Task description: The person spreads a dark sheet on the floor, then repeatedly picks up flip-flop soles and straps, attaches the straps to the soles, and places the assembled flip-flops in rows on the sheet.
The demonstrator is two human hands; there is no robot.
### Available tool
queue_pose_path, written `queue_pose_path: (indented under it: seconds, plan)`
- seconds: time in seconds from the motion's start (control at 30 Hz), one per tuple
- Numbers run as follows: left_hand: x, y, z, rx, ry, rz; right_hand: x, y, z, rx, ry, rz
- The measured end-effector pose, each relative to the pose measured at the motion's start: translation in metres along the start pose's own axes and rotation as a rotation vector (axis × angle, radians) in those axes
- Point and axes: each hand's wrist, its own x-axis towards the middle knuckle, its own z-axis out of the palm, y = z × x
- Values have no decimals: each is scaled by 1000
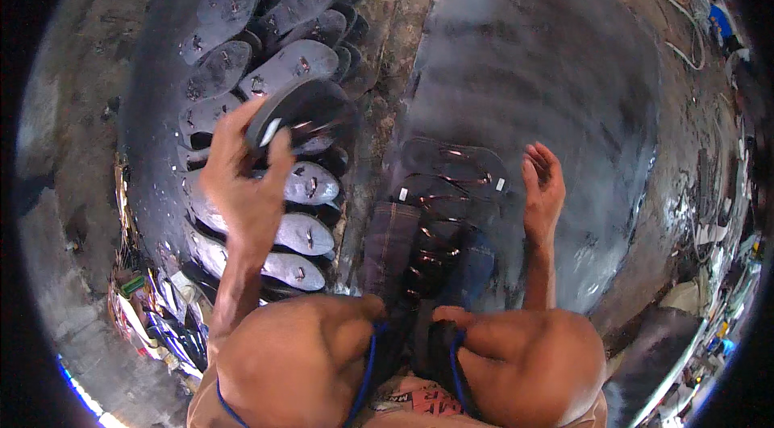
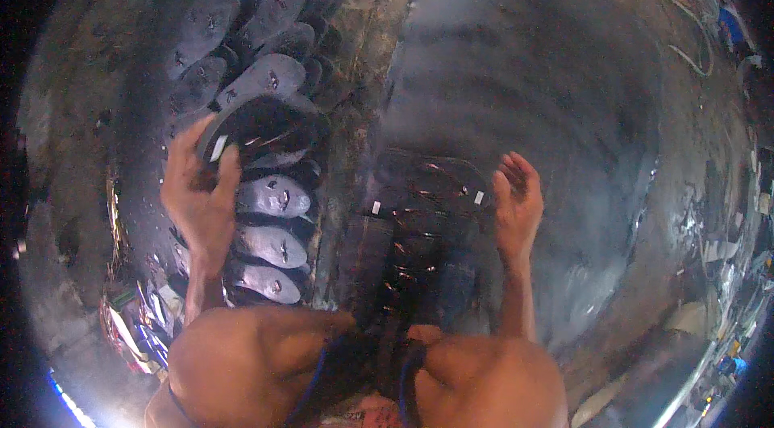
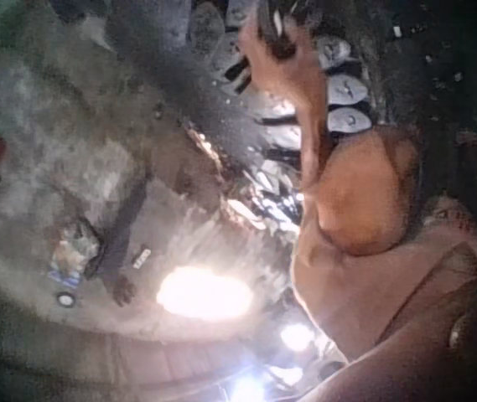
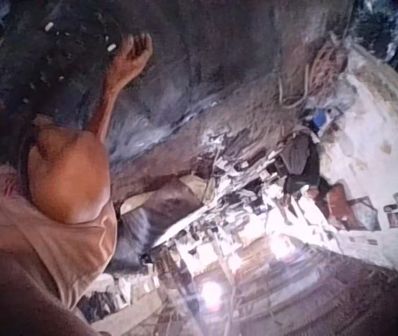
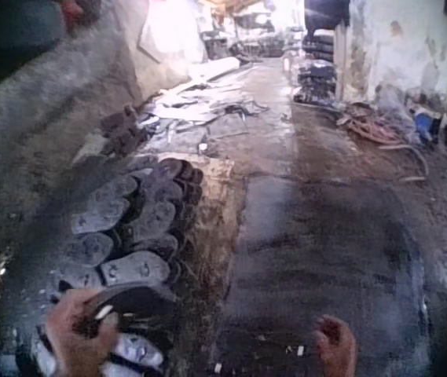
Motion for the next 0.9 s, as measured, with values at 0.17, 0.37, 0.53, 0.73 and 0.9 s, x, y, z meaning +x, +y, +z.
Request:
queue_pose_path:
  seconds: [0.17, 0.37, 0.53, 0.73, 0.9]
  plan:
    - [12, 4, 113, -653, -306, -265, 24, -58, 29, 322, 19, 347]
    - [-85, -123, 200, -501, -571, -396, 30, -55, -41, 695, 116, 123]
    - [-77, -144, 203, -626, -688, -473, 50, -40, -41, 586, 29, 83]
    - [15, -43, 179, -588, -655, -440, 69, 3, -7, 351, -5, 106]
    - [16, -88, 199, -253, -798, 178, 67, 11, 22, 523, -27, 185]
